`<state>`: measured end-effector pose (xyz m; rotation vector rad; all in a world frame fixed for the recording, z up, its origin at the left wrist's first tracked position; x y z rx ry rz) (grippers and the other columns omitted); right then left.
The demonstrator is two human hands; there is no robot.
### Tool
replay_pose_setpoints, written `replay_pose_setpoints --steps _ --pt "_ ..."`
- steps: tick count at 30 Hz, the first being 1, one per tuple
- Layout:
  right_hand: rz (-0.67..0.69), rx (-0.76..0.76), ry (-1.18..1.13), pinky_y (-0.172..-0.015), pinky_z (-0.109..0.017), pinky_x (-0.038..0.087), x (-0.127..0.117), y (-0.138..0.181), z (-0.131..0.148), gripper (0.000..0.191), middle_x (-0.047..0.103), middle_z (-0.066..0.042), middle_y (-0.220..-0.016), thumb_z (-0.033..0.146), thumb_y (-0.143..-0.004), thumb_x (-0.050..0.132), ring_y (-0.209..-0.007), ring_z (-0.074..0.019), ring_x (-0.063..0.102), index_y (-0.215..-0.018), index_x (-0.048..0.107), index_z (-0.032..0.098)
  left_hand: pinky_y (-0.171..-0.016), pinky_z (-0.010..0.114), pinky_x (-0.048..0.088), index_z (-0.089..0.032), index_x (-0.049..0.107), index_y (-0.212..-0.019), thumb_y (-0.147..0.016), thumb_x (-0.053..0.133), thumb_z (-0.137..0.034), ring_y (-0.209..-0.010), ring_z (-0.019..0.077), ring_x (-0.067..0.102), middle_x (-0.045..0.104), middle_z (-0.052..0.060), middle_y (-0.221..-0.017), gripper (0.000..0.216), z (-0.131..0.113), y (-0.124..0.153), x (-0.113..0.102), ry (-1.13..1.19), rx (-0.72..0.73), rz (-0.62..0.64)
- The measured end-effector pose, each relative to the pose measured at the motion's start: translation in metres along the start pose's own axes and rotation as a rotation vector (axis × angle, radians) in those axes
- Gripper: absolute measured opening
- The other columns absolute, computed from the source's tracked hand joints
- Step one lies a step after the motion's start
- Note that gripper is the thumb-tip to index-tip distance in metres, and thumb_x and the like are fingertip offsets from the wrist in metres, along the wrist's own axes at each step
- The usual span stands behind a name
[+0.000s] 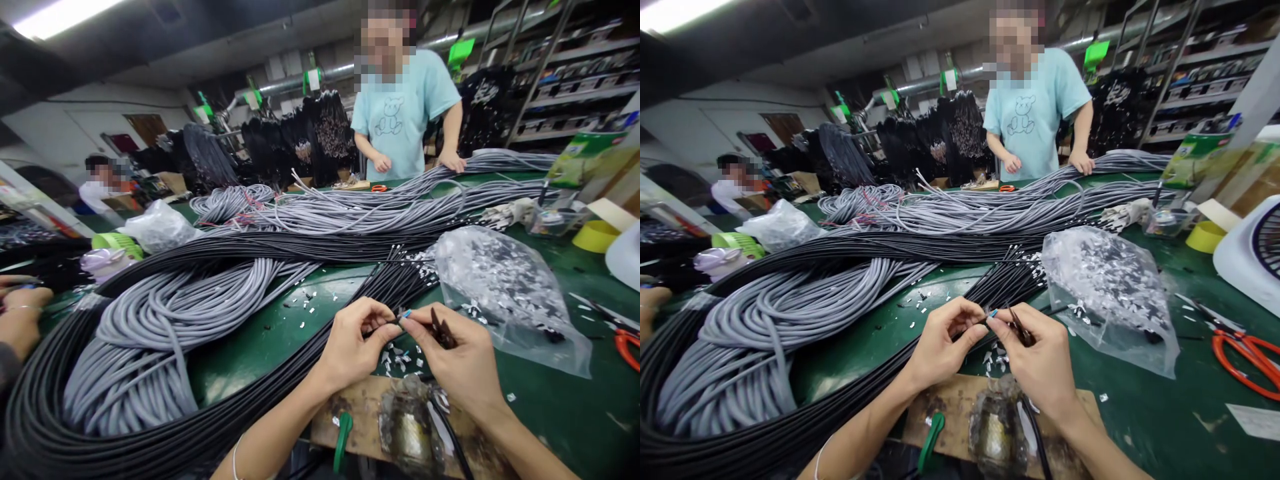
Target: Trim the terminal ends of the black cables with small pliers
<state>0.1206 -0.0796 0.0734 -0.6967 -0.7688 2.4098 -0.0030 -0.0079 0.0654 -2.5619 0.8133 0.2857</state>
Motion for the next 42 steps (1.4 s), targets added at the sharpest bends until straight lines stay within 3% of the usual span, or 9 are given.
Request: replay_pose_setpoints --steps 5,12,20,26,30,34,36,39,42 --pt "0.004 -0.181 0.088 -0.060 -0.024 0.045 -0.001 0.005 0.006 0.010 0.059 -0.003 -0.076 0.009 -0.080 0.054 -0.067 -0.0131 0.056 -0.081 0.058 0.018 -0.049 0.020 0.031 -0.012 0.058 -0.071 -0.083 0.054 -0.030 -0.053 0.0069 0.040 0.048 -0.001 -0.063 0.022 0.001 0.001 0.004 0.089 -0.033 0.021" --pt "0.033 -0.211 0.035 -0.056 -0.023 0.044 0.001 0.004 0.009 0.009 0.057 -0.003 -0.076 0.009 -0.081 0.054 -0.066 -0.0129 0.055 -0.082 0.055 0.018 -0.044 0.020 0.027 -0.012 0.049 -0.066 -0.082 0.052 -0.045 -0.046 0.0036 0.032 0.039 -0.004 -0.056 0.038 0.004 0.000 0.012 0.452 -0.127 0.138" --pt "0.024 -0.213 0.031 -0.056 -0.024 0.045 0.000 0.003 0.011 0.009 0.059 -0.003 -0.074 0.011 -0.080 0.055 -0.063 -0.0126 0.056 -0.081 0.057 0.019 -0.044 0.019 0.026 -0.011 0.052 -0.068 -0.078 0.058 -0.048 -0.045 0.0029 0.032 0.041 -0.003 -0.057 0.038 0.006 -0.001 0.012 0.517 -0.169 0.121" --pt "-0.033 -0.244 0.090 -0.057 -0.022 0.044 -0.002 0.005 0.013 0.012 0.060 -0.001 -0.072 0.007 -0.077 0.057 -0.061 -0.0108 0.055 -0.079 0.059 0.019 -0.052 0.021 0.035 -0.012 0.062 -0.073 -0.079 0.060 -0.032 -0.057 0.0088 0.046 0.053 0.001 -0.065 0.021 0.004 0.000 0.001 0.156 -0.025 -0.055" --pt "0.003 -0.258 0.098 -0.055 -0.022 0.044 0.000 0.006 0.012 0.014 0.060 -0.002 -0.072 0.005 -0.075 0.055 -0.059 -0.0106 0.055 -0.080 0.058 0.019 -0.054 0.022 0.036 -0.014 0.063 -0.070 -0.078 0.060 -0.021 -0.059 0.0100 0.048 0.055 0.001 -0.066 0.011 -0.003 0.003 -0.005 -0.103 0.100 -0.132" --pt "0.033 -0.259 0.039 -0.052 -0.022 0.044 0.000 0.004 0.015 0.014 0.059 -0.001 -0.070 0.006 -0.074 0.054 -0.058 -0.0110 0.054 -0.078 0.059 0.020 -0.052 0.021 0.036 -0.015 0.061 -0.068 -0.077 0.060 -0.017 -0.056 0.0097 0.047 0.055 0.000 -0.064 0.009 -0.007 0.004 -0.006 -0.175 0.131 -0.159" --pt "-0.011 -0.225 0.013 -0.051 -0.022 0.043 -0.003 0.002 0.014 0.011 0.059 0.000 -0.067 0.010 -0.076 0.055 -0.057 -0.0113 0.054 -0.073 0.059 0.020 -0.053 0.022 0.037 -0.015 0.061 -0.069 -0.078 0.059 -0.019 -0.058 0.0107 0.049 0.056 0.000 -0.065 0.010 -0.006 0.003 -0.006 -0.152 0.100 -0.152" --pt "-0.121 -0.011 0.027 -0.044 -0.022 0.037 -0.010 -0.001 0.002 0.010 0.056 0.001 -0.059 0.020 -0.079 0.057 -0.048 -0.0102 0.047 -0.069 0.060 0.020 -0.054 0.022 0.039 -0.015 0.061 -0.070 -0.078 0.059 -0.020 -0.061 0.0117 0.051 0.056 0.001 -0.067 0.010 -0.005 0.002 -0.005 -0.126 0.104 -0.134" --pt "-0.008 0.192 -0.027 -0.037 -0.022 0.030 -0.005 -0.001 -0.013 0.014 0.051 0.003 -0.054 0.030 -0.080 0.059 -0.041 -0.0086 0.039 -0.072 0.061 0.018 -0.055 0.022 0.038 -0.014 0.062 -0.071 -0.078 0.060 -0.018 -0.060 0.0111 0.050 0.056 0.001 -0.067 0.008 -0.007 0.002 -0.004 -0.148 0.143 -0.115"
Point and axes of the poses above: each hand's wrist, its own y-axis away from the middle knuckle, its own x-axis out of the palm, z = x × y, the point moved 4 cm from there along -y, towards the middle knuckle
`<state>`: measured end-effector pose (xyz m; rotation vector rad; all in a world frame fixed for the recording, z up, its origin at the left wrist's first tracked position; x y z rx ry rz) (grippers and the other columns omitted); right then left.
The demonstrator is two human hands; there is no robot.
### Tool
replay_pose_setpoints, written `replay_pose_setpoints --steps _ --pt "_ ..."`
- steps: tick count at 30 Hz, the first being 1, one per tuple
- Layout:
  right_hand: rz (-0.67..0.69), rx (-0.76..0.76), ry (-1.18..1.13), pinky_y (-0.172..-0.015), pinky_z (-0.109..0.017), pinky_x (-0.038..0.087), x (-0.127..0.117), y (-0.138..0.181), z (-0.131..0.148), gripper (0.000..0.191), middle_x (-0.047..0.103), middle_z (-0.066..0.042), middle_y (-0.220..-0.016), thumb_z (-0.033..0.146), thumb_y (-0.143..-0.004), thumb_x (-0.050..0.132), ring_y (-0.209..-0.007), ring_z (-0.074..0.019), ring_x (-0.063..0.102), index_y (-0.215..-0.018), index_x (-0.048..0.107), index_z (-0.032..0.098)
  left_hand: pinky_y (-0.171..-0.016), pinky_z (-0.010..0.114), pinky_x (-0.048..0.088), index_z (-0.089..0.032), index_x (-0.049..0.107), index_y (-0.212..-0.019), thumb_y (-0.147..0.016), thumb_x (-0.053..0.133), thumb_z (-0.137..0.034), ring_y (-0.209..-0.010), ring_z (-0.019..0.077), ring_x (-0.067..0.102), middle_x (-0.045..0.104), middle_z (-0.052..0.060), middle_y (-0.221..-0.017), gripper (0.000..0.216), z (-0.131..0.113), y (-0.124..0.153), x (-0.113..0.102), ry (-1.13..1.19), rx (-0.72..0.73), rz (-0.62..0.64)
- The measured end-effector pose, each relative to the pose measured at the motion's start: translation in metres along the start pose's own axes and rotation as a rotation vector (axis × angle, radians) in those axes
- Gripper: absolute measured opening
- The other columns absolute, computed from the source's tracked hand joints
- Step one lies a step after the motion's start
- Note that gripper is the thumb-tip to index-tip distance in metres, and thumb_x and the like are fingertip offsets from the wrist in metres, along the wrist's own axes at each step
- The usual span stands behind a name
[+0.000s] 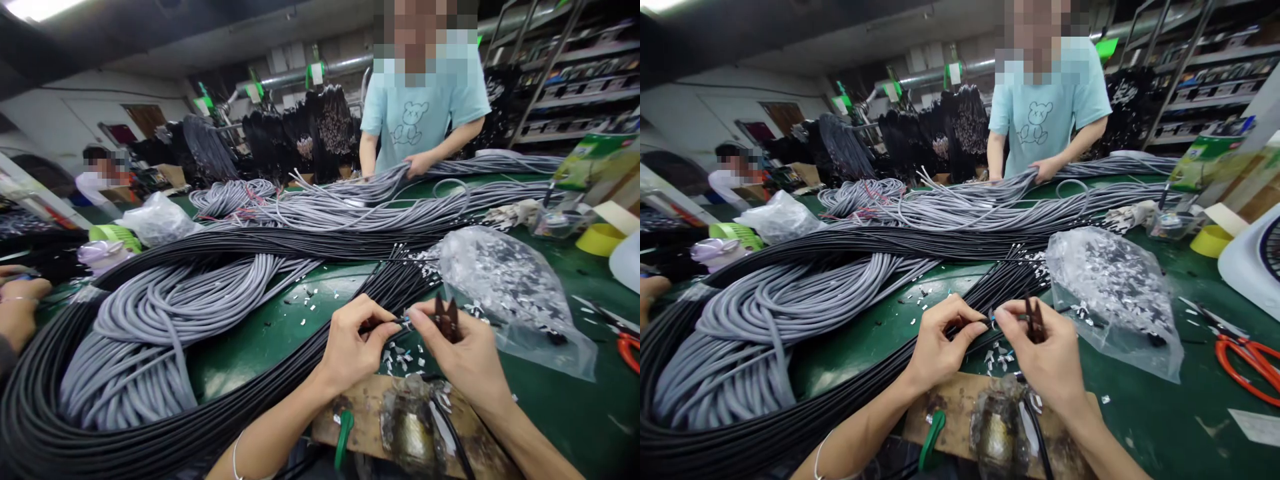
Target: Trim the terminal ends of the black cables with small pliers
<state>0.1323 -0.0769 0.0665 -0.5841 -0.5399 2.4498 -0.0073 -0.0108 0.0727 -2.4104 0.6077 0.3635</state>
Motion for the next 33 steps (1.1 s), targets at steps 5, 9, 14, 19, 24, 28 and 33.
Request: replay_pose_setpoints --steps 5,9,14,19,24,28,33 --pt "0.050 -0.109 -0.004 -0.044 -0.022 0.035 0.005 0.002 0.004 0.015 0.056 0.000 -0.063 0.025 -0.084 0.055 -0.049 -0.0098 0.046 -0.072 0.059 0.018 -0.056 0.022 0.035 -0.014 0.065 -0.075 -0.081 0.054 -0.016 -0.060 0.0105 0.048 0.055 0.001 -0.065 0.012 -0.001 0.000 0.004 -0.057 -0.052 0.043" --pt "0.013 -0.275 0.016 -0.057 -0.024 0.041 0.004 0.003 0.011 0.012 0.060 -0.002 -0.072 0.018 -0.084 0.054 -0.065 -0.0131 0.055 -0.073 0.059 0.018 -0.054 0.022 0.034 -0.013 0.062 -0.070 -0.085 0.049 -0.021 -0.058 0.0096 0.046 0.054 0.001 -0.063 0.022 0.003 0.002 0.009 0.070 -0.148 0.111" --pt "0.069 -0.088 0.005 -0.044 -0.021 0.037 0.005 -0.003 0.002 0.017 0.054 0.002 -0.058 0.029 -0.084 0.055 -0.048 -0.0099 0.047 -0.071 0.059 0.018 -0.049 0.020 0.033 -0.012 0.057 -0.072 -0.078 0.060 -0.032 -0.052 0.0072 0.041 0.051 -0.001 -0.062 0.020 0.011 0.003 0.012 0.370 -0.272 0.152" --pt "-0.098 -0.278 0.322 -0.047 -0.021 0.039 -0.003 -0.001 0.012 0.024 0.058 0.001 -0.064 0.039 -0.085 0.053 -0.050 -0.0107 0.052 -0.093 0.060 0.018 -0.050 0.020 0.033 -0.013 0.058 -0.068 -0.076 0.062 -0.028 -0.055 0.0077 0.043 0.052 0.000 -0.064 0.018 0.011 0.001 0.000 0.136 -0.226 -0.021" --pt "-0.111 -0.334 0.466 -0.056 -0.024 0.041 -0.003 0.005 0.010 0.022 0.058 -0.002 -0.075 0.036 -0.083 0.057 -0.062 -0.0132 0.056 -0.095 0.059 0.017 -0.050 0.019 0.035 -0.014 0.059 -0.069 -0.078 0.060 -0.026 -0.055 0.0078 0.045 0.053 -0.001 -0.064 0.015 0.008 0.001 -0.003 0.057 -0.174 -0.059" --pt "-0.070 -0.394 0.282 -0.058 -0.022 0.041 -0.001 0.011 0.008 0.006 0.056 0.000 -0.074 0.016 -0.078 0.063 -0.063 -0.0103 0.053 -0.084 0.063 0.019 -0.050 0.019 0.036 -0.014 0.059 -0.069 -0.078 0.059 -0.022 -0.055 0.0074 0.046 0.053 -0.001 -0.064 0.012 0.004 0.003 -0.003 -0.050 -0.074 -0.086" --pt "0.005 -0.418 0.249 -0.057 -0.021 0.043 0.004 0.012 0.009 0.017 0.059 -0.001 -0.076 0.010 -0.077 0.061 -0.065 -0.0100 0.056 -0.091 0.065 0.018 -0.048 0.018 0.035 -0.014 0.059 -0.068 -0.076 0.058 -0.012 -0.052 0.0067 0.045 0.050 -0.002 -0.061 0.009 -0.004 0.004 -0.001 -0.198 0.108 -0.074"
Point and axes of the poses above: each hand's wrist, its own y-axis away from the middle knuckle, its own x-axis out of the palm, z = x × y, the point moved 4 cm from there along -y, towards the middle knuckle
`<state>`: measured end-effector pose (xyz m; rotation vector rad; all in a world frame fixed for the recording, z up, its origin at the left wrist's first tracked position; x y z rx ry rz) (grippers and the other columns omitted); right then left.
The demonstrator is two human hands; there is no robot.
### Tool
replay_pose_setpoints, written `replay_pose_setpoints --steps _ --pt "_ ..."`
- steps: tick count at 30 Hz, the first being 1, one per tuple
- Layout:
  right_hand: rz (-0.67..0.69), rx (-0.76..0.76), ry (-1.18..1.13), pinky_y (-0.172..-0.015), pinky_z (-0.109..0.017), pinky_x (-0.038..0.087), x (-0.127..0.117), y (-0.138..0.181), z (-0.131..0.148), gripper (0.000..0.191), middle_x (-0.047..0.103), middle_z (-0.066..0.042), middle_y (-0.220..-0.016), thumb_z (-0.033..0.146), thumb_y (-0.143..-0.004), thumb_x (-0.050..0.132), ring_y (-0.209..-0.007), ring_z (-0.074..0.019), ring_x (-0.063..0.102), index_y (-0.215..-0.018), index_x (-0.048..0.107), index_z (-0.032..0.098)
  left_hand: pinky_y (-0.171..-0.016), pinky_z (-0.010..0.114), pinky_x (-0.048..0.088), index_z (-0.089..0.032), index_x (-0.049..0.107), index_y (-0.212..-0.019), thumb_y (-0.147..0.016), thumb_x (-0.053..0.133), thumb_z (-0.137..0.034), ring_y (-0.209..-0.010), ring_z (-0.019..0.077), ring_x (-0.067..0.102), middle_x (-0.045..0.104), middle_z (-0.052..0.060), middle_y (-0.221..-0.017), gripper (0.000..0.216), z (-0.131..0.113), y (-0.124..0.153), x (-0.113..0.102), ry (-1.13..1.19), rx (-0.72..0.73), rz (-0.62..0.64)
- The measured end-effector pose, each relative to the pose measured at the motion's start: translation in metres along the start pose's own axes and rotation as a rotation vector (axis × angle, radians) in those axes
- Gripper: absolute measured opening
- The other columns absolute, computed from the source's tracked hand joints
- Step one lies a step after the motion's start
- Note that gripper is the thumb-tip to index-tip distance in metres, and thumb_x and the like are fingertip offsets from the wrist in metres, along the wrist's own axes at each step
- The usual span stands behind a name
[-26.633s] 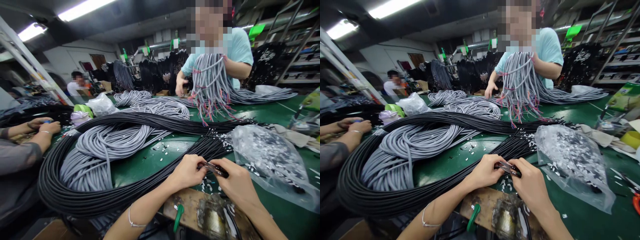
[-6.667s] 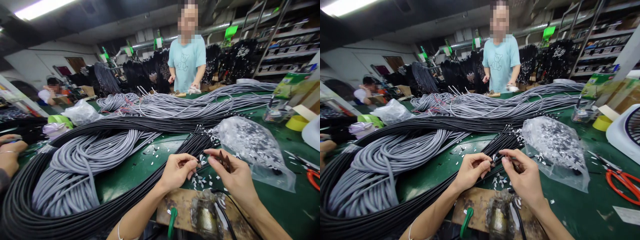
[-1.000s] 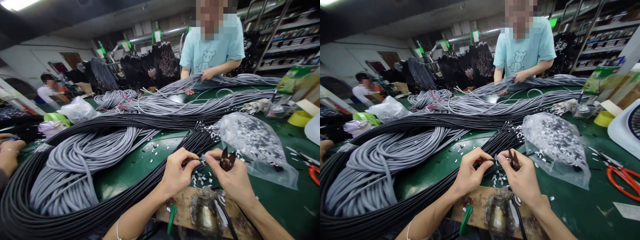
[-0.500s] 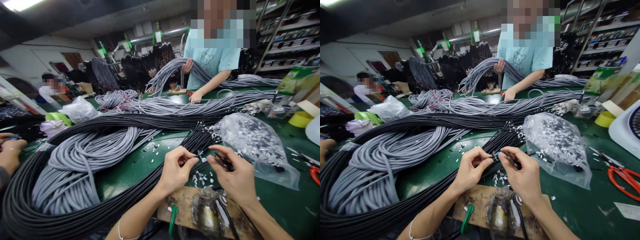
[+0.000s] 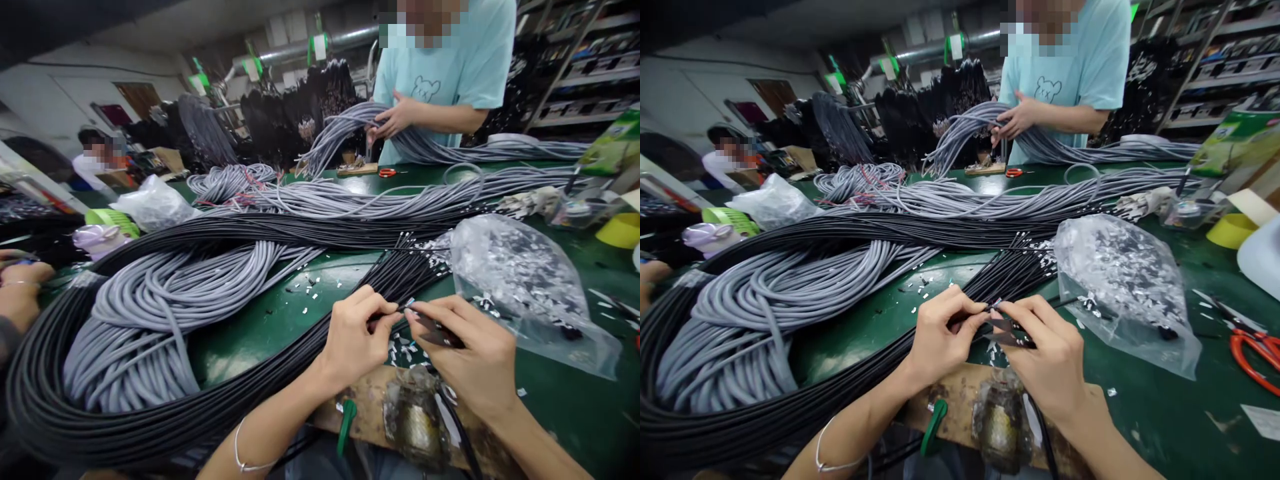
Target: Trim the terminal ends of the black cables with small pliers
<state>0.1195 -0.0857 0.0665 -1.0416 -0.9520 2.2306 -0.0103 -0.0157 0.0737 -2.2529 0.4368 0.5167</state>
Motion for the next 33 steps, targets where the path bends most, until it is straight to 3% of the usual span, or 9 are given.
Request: replay_pose_setpoints --steps 5,13,17,20,22,25,33 --pt "-0.032 0.031 0.006 -0.053 -0.020 0.042 0.000 -0.002 0.000 0.006 0.060 0.001 -0.069 0.012 -0.076 0.063 -0.058 -0.0082 0.053 -0.078 0.062 0.017 -0.047 0.019 0.035 -0.014 0.061 -0.070 -0.077 0.054 -0.008 -0.051 0.0068 0.044 0.051 -0.001 -0.063 0.011 -0.004 0.001 0.004 -0.096 0.107 0.024" --pt "-0.119 -0.205 0.131 -0.055 -0.021 0.044 -0.006 -0.001 0.010 0.015 0.064 -0.001 -0.072 0.007 -0.074 0.063 -0.061 -0.0102 0.059 -0.083 0.062 0.019 -0.055 0.020 0.040 -0.014 0.067 -0.076 -0.079 0.056 -0.012 -0.059 0.0096 0.051 0.058 0.001 -0.066 0.011 0.000 -0.003 0.006 0.005 -0.065 0.078" --pt "-0.123 -0.097 0.130 -0.050 -0.020 0.041 -0.010 -0.006 0.008 0.013 0.059 0.003 -0.062 0.016 -0.079 0.061 -0.049 -0.0081 0.053 -0.090 0.063 0.022 -0.050 0.020 0.037 -0.013 0.067 -0.075 -0.081 0.055 -0.018 -0.055 0.0087 0.050 0.060 0.002 -0.066 0.015 0.005 -0.005 0.005 0.158 -0.219 0.094" --pt "-0.093 0.015 0.220 -0.053 -0.021 0.041 -0.010 -0.008 0.000 0.019 0.061 0.001 -0.069 0.032 -0.084 0.057 -0.054 -0.0095 0.056 -0.097 0.060 0.019 -0.050 0.020 0.037 -0.013 0.068 -0.074 -0.083 0.053 -0.020 -0.056 0.0089 0.050 0.061 0.002 -0.068 0.018 0.007 -0.005 0.005 0.204 -0.277 0.106" --pt "-0.079 0.033 0.317 -0.055 -0.022 0.041 -0.010 -0.008 -0.003 0.026 0.062 -0.002 -0.075 0.038 -0.087 0.051 -0.059 -0.0112 0.058 -0.099 0.059 0.016 -0.051 0.020 0.037 -0.013 0.068 -0.074 -0.083 0.052 -0.021 -0.056 0.0088 0.050 0.061 0.002 -0.068 0.020 0.007 -0.005 0.004 0.189 -0.274 0.097" --pt "-0.081 -0.027 0.432 -0.054 -0.022 0.037 -0.008 -0.007 -0.004 0.022 0.063 -0.001 -0.077 0.035 -0.088 0.052 -0.058 -0.0110 0.058 -0.097 0.061 0.017 -0.052 0.020 0.037 -0.013 0.068 -0.074 -0.084 0.053 -0.022 -0.056 0.0089 0.050 0.060 0.002 -0.067 0.020 0.008 -0.004 0.003 0.131 -0.249 0.066" --pt "-0.066 -0.176 0.473 -0.054 -0.023 0.033 -0.007 -0.007 0.001 0.013 0.066 0.002 -0.071 0.028 -0.083 0.061 -0.057 -0.0103 0.059 -0.090 0.066 0.019 -0.052 0.020 0.038 -0.014 0.067 -0.074 -0.081 0.055 -0.020 -0.054 0.0086 0.049 0.060 0.001 -0.064 0.015 0.005 -0.006 -0.002 0.035 -0.153 0.003"
Point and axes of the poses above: each hand's wrist, its own y-axis away from the middle knuckle, its own x-axis out of the palm, z = x × y, the point moved 4 cm from there along -y, towards the middle knuckle
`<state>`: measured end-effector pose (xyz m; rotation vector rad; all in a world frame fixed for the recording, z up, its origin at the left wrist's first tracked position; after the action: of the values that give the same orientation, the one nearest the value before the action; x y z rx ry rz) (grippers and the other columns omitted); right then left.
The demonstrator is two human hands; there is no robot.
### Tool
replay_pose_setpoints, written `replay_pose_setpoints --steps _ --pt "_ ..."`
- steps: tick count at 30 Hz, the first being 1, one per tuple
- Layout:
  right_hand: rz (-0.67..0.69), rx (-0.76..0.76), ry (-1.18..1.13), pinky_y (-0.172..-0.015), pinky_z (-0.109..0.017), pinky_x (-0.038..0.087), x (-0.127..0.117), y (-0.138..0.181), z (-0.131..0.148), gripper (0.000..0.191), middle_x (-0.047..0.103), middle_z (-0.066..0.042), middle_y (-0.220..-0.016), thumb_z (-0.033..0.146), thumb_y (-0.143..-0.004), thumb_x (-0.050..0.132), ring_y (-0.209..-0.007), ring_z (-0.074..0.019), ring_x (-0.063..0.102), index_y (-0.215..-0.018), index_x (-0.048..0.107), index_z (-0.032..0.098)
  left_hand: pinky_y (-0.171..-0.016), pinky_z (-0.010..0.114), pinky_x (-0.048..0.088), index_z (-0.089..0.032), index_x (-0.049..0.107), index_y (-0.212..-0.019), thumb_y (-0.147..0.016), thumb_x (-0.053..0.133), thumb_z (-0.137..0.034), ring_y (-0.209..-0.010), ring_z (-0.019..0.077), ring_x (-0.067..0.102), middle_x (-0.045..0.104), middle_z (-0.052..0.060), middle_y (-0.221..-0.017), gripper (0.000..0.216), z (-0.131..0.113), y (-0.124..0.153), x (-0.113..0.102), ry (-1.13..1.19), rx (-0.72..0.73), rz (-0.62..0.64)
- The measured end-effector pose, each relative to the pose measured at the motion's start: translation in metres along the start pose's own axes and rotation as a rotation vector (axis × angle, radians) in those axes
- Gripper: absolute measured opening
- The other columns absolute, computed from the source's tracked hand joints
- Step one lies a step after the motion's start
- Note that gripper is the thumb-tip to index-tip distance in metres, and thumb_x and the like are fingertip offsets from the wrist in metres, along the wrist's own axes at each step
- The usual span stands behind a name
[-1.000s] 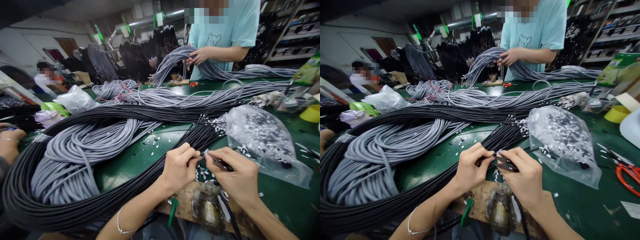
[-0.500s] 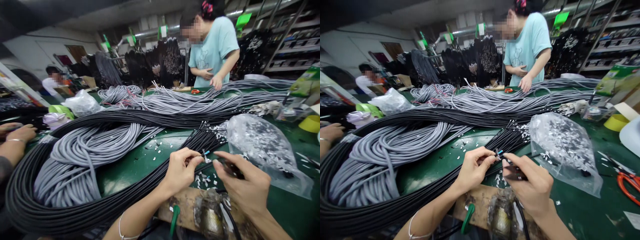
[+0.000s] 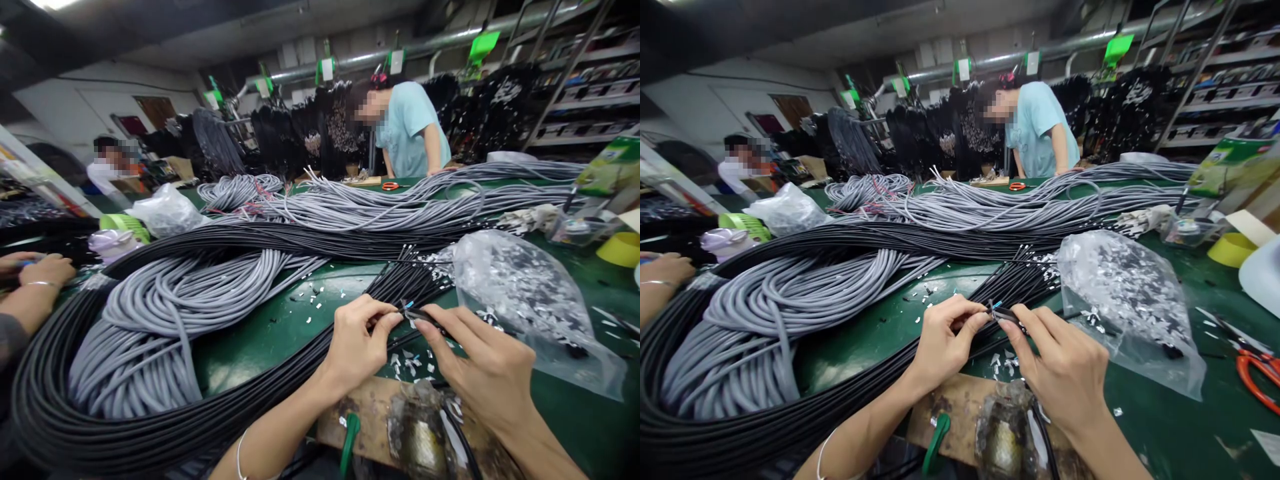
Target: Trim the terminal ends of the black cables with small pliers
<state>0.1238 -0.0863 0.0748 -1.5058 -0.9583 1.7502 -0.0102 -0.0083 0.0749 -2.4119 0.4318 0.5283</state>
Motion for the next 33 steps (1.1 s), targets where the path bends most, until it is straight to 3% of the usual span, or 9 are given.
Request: replay_pose_setpoints --steps 6,20,25,33 --pt "0.021 -0.032 0.026 -0.052 -0.024 0.031 0.001 0.000 0.001 0.014 0.066 0.001 -0.070 0.029 -0.084 0.060 -0.056 -0.0103 0.059 -0.089 0.067 0.018 -0.050 0.021 0.038 -0.014 0.067 -0.072 -0.081 0.056 -0.019 -0.053 0.0088 0.049 0.060 0.001 -0.063 0.015 0.002 0.001 0.002 -0.011 -0.008 0.016" --pt "0.010 0.089 -0.062 -0.051 -0.022 0.033 0.005 0.002 -0.004 0.015 0.066 0.003 -0.069 0.032 -0.084 0.059 -0.054 -0.0080 0.058 -0.086 0.067 0.020 -0.050 0.020 0.039 -0.013 0.068 -0.071 -0.078 0.059 -0.024 -0.052 0.0083 0.050 0.062 0.003 -0.064 0.016 0.009 0.000 0.005 0.049 -0.112 0.003" --pt "0.039 0.034 0.044 -0.051 -0.023 0.032 0.007 0.003 -0.004 0.020 0.067 0.001 -0.073 0.035 -0.083 0.060 -0.059 -0.0104 0.061 -0.093 0.067 0.019 -0.050 0.021 0.039 -0.014 0.066 -0.070 -0.077 0.059 -0.020 -0.052 0.0088 0.050 0.059 0.001 -0.062 0.011 0.007 0.001 0.003 -0.007 -0.034 -0.030" --pt "0.051 -0.030 0.020 -0.050 -0.023 0.032 0.008 0.003 -0.001 0.019 0.065 0.001 -0.067 0.032 -0.086 0.057 -0.055 -0.0090 0.059 -0.086 0.068 0.016 -0.052 0.023 0.038 -0.015 0.062 -0.070 -0.079 0.056 -0.015 -0.056 0.0104 0.050 0.054 0.001 -0.064 0.011 0.003 0.005 0.003 -0.098 0.072 -0.030"
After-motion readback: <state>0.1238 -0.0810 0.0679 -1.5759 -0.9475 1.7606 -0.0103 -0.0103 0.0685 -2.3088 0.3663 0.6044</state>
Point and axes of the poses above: each hand's wrist, its own y-axis away from the middle knuckle, its own x-axis out of the palm, z = x × y, the point moved 4 cm from there along -y, towards the middle knuckle
